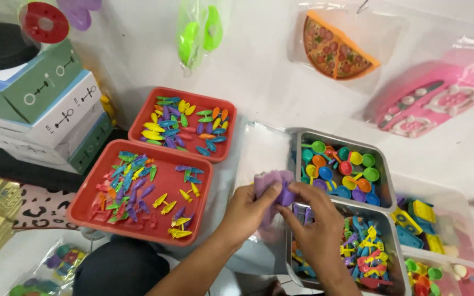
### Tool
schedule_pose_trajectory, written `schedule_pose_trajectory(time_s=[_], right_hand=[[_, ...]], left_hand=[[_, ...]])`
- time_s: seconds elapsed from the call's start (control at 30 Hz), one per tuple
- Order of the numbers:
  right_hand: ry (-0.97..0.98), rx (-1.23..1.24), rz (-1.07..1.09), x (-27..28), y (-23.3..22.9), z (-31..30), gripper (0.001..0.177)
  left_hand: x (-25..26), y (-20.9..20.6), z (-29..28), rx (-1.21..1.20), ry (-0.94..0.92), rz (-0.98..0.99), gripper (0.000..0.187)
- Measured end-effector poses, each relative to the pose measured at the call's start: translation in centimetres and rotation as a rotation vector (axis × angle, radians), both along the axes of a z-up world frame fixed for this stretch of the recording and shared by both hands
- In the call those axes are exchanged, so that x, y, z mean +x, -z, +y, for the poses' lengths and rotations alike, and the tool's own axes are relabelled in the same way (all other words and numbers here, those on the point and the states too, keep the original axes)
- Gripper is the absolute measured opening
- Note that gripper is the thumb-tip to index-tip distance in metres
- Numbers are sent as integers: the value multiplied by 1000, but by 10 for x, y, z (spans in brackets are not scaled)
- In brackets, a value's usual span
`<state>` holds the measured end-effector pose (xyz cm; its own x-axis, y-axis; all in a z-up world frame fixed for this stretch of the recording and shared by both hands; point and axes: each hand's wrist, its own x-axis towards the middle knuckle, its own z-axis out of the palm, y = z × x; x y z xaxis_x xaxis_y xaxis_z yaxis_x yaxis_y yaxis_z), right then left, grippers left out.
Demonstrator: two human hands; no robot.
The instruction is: Cleaning small plastic toy letters and shapes by wiping them individually with a cloth.
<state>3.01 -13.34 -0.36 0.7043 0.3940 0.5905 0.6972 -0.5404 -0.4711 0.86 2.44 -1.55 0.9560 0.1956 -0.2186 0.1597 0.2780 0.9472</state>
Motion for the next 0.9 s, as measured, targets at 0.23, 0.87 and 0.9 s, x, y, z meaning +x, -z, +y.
schedule_pose_trajectory(time_s=[0.23, 0.87, 0.9], right_hand=[[55, 76, -63, -5, 3, -18, 42], [-284, 781, 685, 30, 48, -76, 42], [-284, 781, 689, 27, 47, -73, 42]], left_hand=[[0, 29, -24, -590, 160, 15, 36], [-2, 6, -17, 917, 11, -710, 41], [-1, 4, -16, 918, 11, -707, 41]])
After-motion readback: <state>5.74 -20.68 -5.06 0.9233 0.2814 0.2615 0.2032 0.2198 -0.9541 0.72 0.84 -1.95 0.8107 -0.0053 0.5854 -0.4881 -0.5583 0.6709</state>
